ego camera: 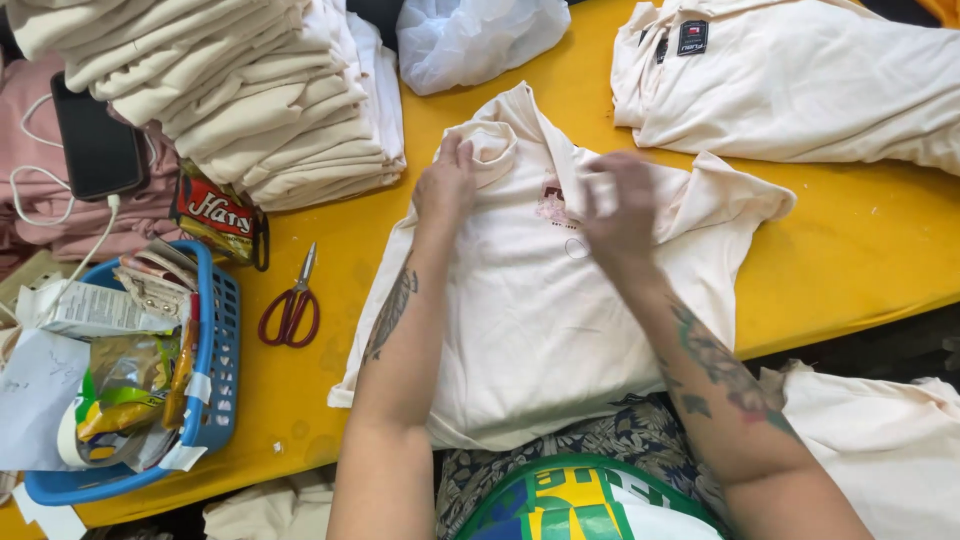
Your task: Trimming loose threads from t-shirts using small scissors and then folding them for organization.
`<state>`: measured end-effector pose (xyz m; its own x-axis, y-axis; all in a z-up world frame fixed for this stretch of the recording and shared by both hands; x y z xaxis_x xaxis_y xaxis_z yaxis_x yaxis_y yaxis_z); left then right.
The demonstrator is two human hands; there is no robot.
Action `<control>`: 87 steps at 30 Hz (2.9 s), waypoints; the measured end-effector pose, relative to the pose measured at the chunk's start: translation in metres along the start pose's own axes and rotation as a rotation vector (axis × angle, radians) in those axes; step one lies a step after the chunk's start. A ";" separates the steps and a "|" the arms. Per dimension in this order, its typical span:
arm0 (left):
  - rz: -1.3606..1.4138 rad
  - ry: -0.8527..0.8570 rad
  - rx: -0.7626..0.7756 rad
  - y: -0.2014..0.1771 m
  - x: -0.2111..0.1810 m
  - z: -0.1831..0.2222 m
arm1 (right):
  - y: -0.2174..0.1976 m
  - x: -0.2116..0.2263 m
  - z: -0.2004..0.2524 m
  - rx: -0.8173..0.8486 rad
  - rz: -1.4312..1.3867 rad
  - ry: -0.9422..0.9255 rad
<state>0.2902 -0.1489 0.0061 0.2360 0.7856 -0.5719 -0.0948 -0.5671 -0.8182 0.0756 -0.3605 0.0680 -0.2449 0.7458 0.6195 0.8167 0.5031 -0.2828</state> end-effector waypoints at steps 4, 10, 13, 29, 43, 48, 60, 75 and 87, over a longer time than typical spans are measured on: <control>-0.225 0.222 -0.251 -0.005 0.018 0.001 | 0.128 -0.055 0.035 0.421 -0.294 0.617; -0.243 0.317 -0.133 0.013 0.025 0.071 | 0.169 -0.095 0.002 0.415 -0.027 0.714; 0.003 0.263 -0.160 0.012 0.021 0.091 | 0.181 -0.073 -0.018 0.557 0.095 0.664; 0.481 -0.028 -0.235 -0.026 0.103 0.064 | 0.174 0.090 0.066 0.944 -1.014 0.526; 0.775 -0.128 0.020 -0.009 0.073 0.079 | 0.201 0.044 0.077 0.798 -1.261 0.797; 0.731 0.061 -0.055 -0.034 0.056 0.087 | 0.196 0.051 0.094 0.948 -1.251 0.844; 1.598 -0.003 -0.019 -0.043 0.080 0.083 | 0.168 -0.035 0.037 0.616 -0.141 0.496; 1.864 -0.148 0.048 -0.017 0.079 0.084 | 0.215 -0.074 0.066 0.411 -1.479 1.166; 1.255 -0.043 0.122 -0.006 0.052 0.092 | 0.180 -0.002 0.045 0.564 -1.414 0.861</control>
<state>0.2139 -0.0819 -0.0243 -0.1130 -0.2676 -0.9569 -0.3193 -0.9022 0.2900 0.1999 -0.2522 -0.0171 -0.0700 -0.6927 0.7178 -0.0738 0.7212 0.6888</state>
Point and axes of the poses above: each hand's wrist, its own z-axis away from the middle knuckle, its own y-axis out of the palm, x = y × z, the point moved 10 cm from there along -z, towards the middle knuckle, and after that the axes turned 3 degrees about -z, right-handed, at the moved point
